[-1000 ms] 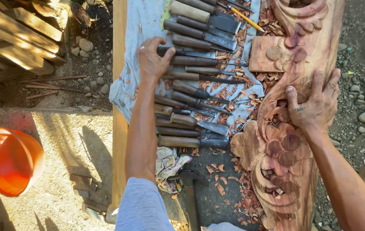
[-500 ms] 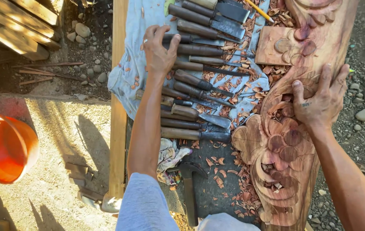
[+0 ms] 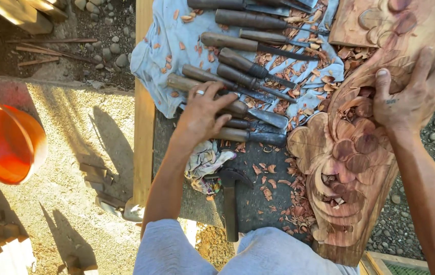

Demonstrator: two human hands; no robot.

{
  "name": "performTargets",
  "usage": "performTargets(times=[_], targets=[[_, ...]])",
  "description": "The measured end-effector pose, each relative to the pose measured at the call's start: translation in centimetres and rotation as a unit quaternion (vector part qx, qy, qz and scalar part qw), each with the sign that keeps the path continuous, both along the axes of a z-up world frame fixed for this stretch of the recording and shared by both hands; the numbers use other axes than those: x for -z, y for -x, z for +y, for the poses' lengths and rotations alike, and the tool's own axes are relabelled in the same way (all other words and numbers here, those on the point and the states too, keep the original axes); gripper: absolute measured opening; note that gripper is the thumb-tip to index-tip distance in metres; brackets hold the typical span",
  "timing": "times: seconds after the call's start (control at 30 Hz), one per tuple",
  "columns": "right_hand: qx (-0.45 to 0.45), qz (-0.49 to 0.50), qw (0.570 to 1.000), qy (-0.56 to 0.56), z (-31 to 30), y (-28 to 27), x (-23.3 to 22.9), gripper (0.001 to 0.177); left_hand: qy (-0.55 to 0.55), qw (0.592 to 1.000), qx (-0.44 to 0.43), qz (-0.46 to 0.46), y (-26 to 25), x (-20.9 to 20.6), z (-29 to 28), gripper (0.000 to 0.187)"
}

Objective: Manually carving intricate floral designs into a large piece of wood using various chisels and a mallet.

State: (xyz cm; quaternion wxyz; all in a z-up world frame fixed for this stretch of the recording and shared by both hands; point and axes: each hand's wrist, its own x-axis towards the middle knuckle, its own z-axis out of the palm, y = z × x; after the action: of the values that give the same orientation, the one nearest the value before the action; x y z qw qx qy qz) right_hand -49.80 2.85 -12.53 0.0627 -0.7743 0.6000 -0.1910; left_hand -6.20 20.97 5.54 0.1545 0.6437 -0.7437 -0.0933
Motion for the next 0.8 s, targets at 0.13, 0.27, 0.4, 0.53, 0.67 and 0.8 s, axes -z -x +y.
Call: performTargets(times=[0.13,0.27,0.4,0.53,0.67,0.8], targets=[[-0.003,0.004,1.000,0.011,-0.1,-0.4,-1.1,0.074,-0.019,0.999,0.011,-0.045,0.1,1.2,-0.2,0.047],[-0.001,-0.007,1.000,-0.002,0.3,-0.4,-0.8,0.075,-0.064,0.996,0.039,0.058,-0.6,-0.3,-1.5,0.041],[0.000,-0.004,1.000,0.008,0.0,-0.2,-0.6,0.075,-0.039,0.997,0.011,0.069,-1.4,-1.5,-5.2,0.038],[0.000,-0.008,1.000,-0.001,-0.2,-0.3,-0.7,0.074,0.090,0.994,0.058,0.003,-2.5,-0.3,-9.2,0.046],[0.013,0.007,1.000,-0.014,-0.4,-0.2,-0.4,0.077,0.060,0.997,0.050,-0.024,-3.0,2.1,-10.7,0.044],[0.012,0.039,0.999,0.004,-0.2,0.3,0.9,0.079,0.092,0.995,0.003,-0.044,-2.6,3.3,-9.9,0.042]])
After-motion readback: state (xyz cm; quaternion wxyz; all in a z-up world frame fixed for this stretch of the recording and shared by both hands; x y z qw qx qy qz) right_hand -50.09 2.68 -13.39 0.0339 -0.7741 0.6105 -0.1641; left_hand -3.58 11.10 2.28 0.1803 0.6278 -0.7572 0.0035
